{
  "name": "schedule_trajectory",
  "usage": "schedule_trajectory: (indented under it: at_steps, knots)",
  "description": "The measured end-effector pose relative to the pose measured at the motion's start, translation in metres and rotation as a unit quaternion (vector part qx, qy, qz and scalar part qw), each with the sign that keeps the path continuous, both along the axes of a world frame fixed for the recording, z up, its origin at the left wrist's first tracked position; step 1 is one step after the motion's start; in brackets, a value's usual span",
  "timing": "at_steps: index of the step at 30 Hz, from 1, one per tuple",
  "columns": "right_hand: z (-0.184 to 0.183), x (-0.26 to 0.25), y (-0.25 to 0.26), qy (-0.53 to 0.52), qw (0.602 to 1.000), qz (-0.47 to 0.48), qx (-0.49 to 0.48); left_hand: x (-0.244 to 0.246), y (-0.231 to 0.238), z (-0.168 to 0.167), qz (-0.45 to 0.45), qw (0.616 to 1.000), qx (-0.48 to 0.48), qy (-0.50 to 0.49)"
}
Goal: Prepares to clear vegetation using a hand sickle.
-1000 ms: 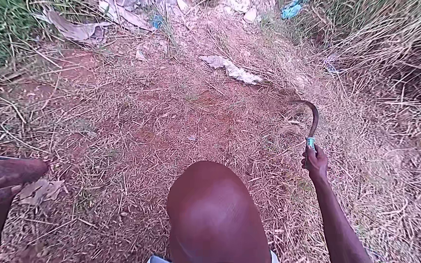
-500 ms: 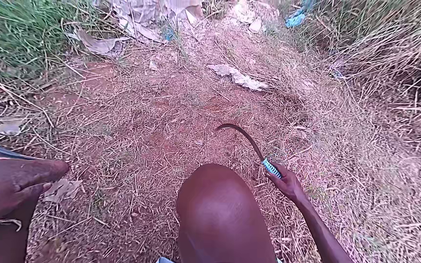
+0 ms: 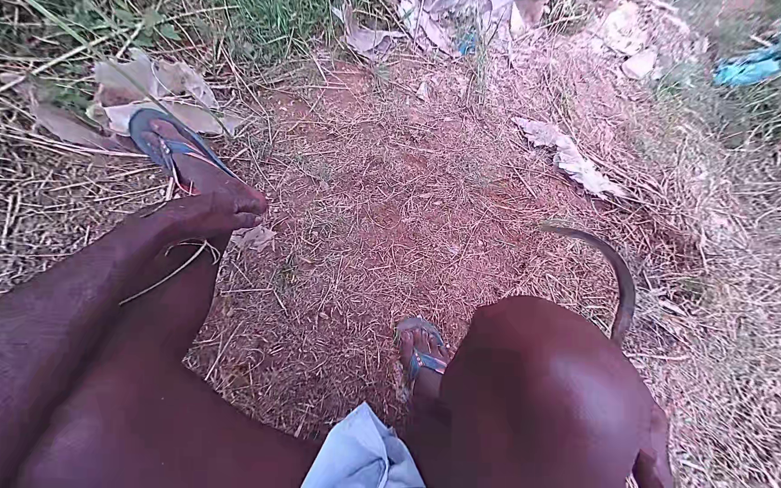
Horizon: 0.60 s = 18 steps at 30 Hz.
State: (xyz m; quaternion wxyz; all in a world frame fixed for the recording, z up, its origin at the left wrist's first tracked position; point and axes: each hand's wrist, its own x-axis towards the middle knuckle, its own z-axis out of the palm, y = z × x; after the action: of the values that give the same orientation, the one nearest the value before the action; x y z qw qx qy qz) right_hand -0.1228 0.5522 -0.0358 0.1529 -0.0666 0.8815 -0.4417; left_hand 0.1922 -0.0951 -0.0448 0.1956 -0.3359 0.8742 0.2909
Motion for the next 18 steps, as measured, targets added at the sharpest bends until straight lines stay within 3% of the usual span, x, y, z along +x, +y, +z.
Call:
schedule_trajectory:
  at_steps: [2, 4, 6, 8, 10, 13, 16, 18]
  knots:
    - [0.018, 0.009, -0.044, -0.071, 0.992, 0.101, 0.009, 0.003, -0.005, -0.004, -0.008, 1.0, 0.002, -0.026]
    - [0.018, 0.014, -0.079, -0.051, 0.972, 0.228, 0.006, 0.007, -0.003, -0.005, -0.01, 1.0, -0.012, -0.013]
    - [0.027, 0.019, -0.108, -0.066, 0.952, 0.276, 0.111, -0.005, 0.026, 0.031, 0.008, 1.0, -0.017, -0.021]
    - [0.037, 0.013, -0.132, -0.134, 0.923, 0.29, 0.214, -0.029, 0.056, 0.078, 0.074, 0.991, 0.016, -0.106]
    - [0.007, -0.009, -0.115, -0.043, 0.931, 0.321, 0.167, -0.006, 0.042, 0.049, 0.045, 0.998, -0.009, 0.035]
    - [-0.02, -0.063, -0.07, 0.069, 0.955, 0.244, 0.156, 0.004, 0.004, 0.009, 0.029, 0.999, 0.023, 0.022]
    - [-0.032, -0.11, -0.016, 0.166, 0.968, 0.053, 0.182, 0.005, -0.001, 0.007, 0.027, 0.999, 0.025, 0.014]
    - [-0.028, -0.122, -0.001, 0.169, 0.972, -0.06, 0.154, 0.007, 0.001, 0.01, 0.041, 0.999, 0.027, 0.023]
